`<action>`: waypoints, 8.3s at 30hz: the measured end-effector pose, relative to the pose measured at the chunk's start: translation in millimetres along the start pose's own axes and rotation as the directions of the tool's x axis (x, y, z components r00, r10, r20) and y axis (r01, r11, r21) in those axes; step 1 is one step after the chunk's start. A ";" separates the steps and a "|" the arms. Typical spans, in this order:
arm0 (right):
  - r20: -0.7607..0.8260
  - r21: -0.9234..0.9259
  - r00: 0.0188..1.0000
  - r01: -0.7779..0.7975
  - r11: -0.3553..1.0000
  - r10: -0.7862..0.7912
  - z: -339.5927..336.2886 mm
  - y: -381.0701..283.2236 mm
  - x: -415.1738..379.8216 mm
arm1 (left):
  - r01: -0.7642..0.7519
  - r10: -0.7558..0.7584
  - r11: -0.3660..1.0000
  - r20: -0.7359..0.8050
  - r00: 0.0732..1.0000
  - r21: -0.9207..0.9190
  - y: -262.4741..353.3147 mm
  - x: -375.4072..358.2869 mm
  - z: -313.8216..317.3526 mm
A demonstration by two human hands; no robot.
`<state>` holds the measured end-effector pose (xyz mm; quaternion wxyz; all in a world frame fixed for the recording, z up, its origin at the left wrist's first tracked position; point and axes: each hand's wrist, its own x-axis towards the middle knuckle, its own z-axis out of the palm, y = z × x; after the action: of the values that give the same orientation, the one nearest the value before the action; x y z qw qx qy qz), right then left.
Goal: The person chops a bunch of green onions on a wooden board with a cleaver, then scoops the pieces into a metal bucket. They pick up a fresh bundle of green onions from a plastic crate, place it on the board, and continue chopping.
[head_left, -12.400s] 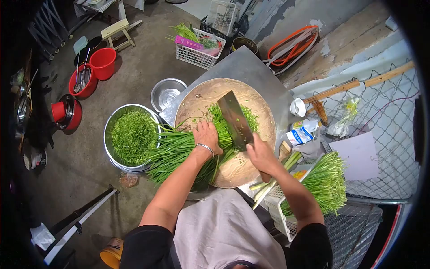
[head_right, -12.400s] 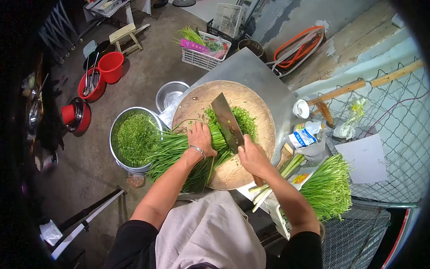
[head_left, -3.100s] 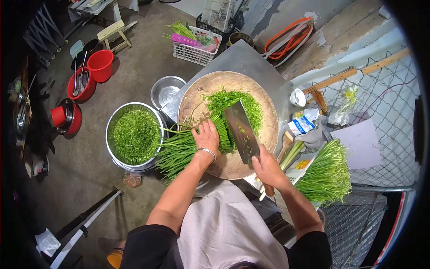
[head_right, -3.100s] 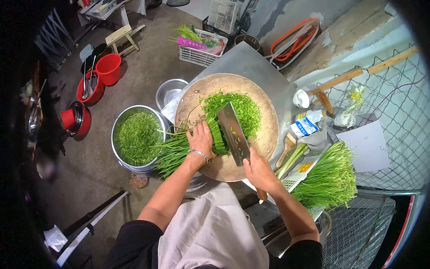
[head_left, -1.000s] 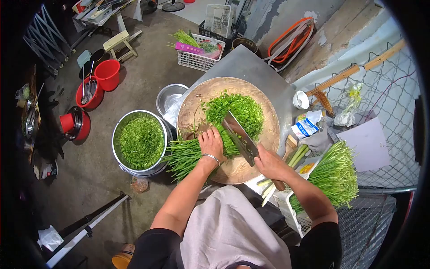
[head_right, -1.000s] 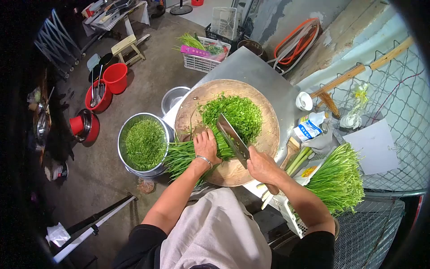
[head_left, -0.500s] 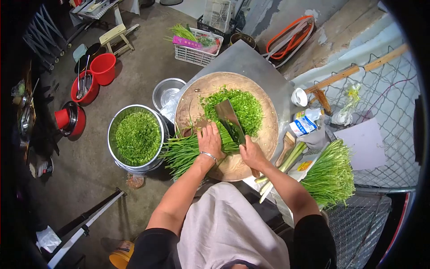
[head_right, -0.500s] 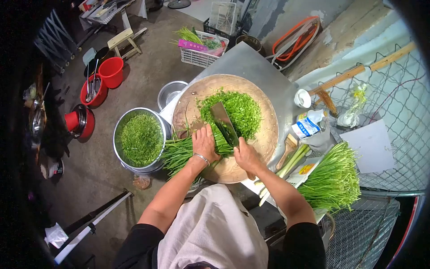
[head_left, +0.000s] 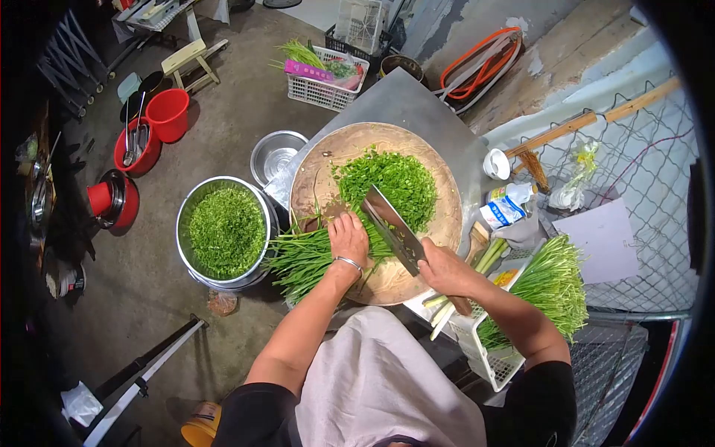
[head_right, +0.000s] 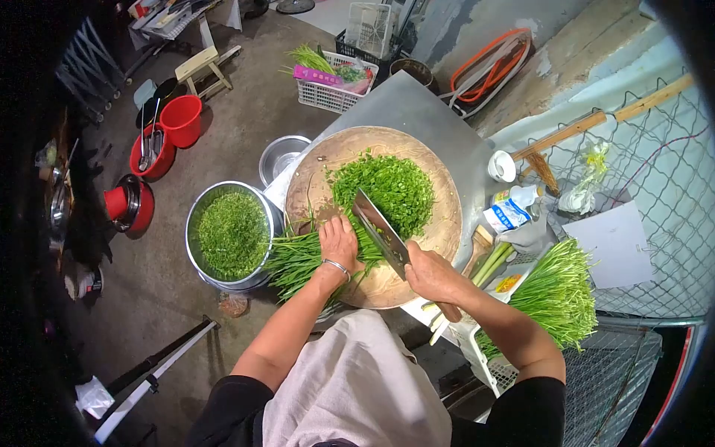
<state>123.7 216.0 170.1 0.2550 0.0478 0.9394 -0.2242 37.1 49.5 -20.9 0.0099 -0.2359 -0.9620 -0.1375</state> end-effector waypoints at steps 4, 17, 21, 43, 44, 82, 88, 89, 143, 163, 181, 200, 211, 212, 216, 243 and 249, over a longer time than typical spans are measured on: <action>-0.038 0.070 0.996 -0.079 0.994 0.082 50.9 3.9 52.7 | 0.005 -0.004 1.000 0.050 0.999 -0.021 2.4 1.1 -16.6; -0.162 0.017 0.986 0.052 0.999 -0.048 4.3 -9.6 -9.8 | 0.018 -0.002 0.997 0.192 0.981 -0.078 -7.2 -8.8 -57.9; -0.010 -0.037 1.000 0.020 0.999 -0.020 4.5 -7.0 -12.0 | -0.008 0.018 0.998 0.156 0.988 -0.067 -11.1 -11.8 -43.6; -0.101 -0.028 0.991 0.082 0.996 -0.085 -5.0 -28.9 -15.7 | 0.043 -0.015 0.992 0.229 0.973 -0.117 -14.4 -14.5 -60.6; -0.060 -0.037 0.996 0.067 0.997 -0.069 -4.6 -27.3 -14.6 | 0.034 -0.012 0.994 0.199 0.980 -0.106 -13.6 -15.6 -57.3; -0.224 0.071 0.962 0.177 0.982 -0.157 26.8 53.8 99.2 | -0.055 0.091 0.993 0.378 0.921 -0.105 -57.1 52.2 -46.3; -0.198 0.075 0.970 0.157 0.985 -0.140 26.3 56.7 101.5 | 0.027 0.042 0.967 0.260 0.965 -0.255 -6.7 0.9 -65.0; -0.198 0.077 0.970 0.160 0.984 -0.143 26.0 55.6 101.6 | -0.069 0.081 0.991 0.107 0.991 -0.116 2.7 -14.8 -59.8; -0.319 0.141 0.945 -0.032 0.990 0.076 42.7 -2.8 13.7 | -0.042 0.060 0.993 0.162 0.985 -0.108 -21.2 -4.2 -58.4; -0.110 0.128 0.993 -0.040 0.991 0.054 60.9 -10.7 37.8 | -0.026 0.007 0.968 0.076 0.997 0.248 -19.4 -6.7 -40.9; -0.047 0.004 0.999 -0.009 1.000 0.010 15.2 -24.1 9.3 | 0.052 -0.062 0.975 0.039 0.997 0.217 -12.9 -0.3 -36.5; -0.056 -0.019 0.997 -0.046 0.999 0.045 16.9 -30.7 -13.0 | 0.029 -0.040 0.985 0.061 0.997 0.167 -16.6 -5.2 -32.4; -0.305 0.133 0.951 -0.016 0.991 0.056 97.4 -3.4 47.8 | 0.013 -0.013 1.000 0.033 0.999 -0.012 -26.5 -11.2 -42.7; -0.311 0.144 0.950 0.016 0.989 0.030 90.4 -2.9 47.1 | 0.006 -0.005 1.000 0.016 1.000 -0.030 -29.4 -15.3 -51.1; -0.237 0.109 0.971 0.009 0.994 0.017 40.5 -33.0 10.9 | 0.053 -0.050 0.998 0.119 0.992 -0.019 -37.0 -16.4 -42.6; -0.084 -0.022 0.996 0.008 1.000 -0.010 15.6 -56.1 -13.3 | 0.080 -0.080 0.997 0.098 0.992 0.003 -39.8 -20.6 -28.3; -0.007 0.000 1.000 0.003 1.000 -0.003 27.4 -40.5 9.7 | 0.076 -0.091 0.988 0.110 0.990 0.137 -32.5 -16.6 -28.8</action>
<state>119.6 167.3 160.3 0.2512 0.0472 0.9404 -0.2243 35.8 6.7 -3.0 -0.0362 -0.2016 -0.9770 -0.0598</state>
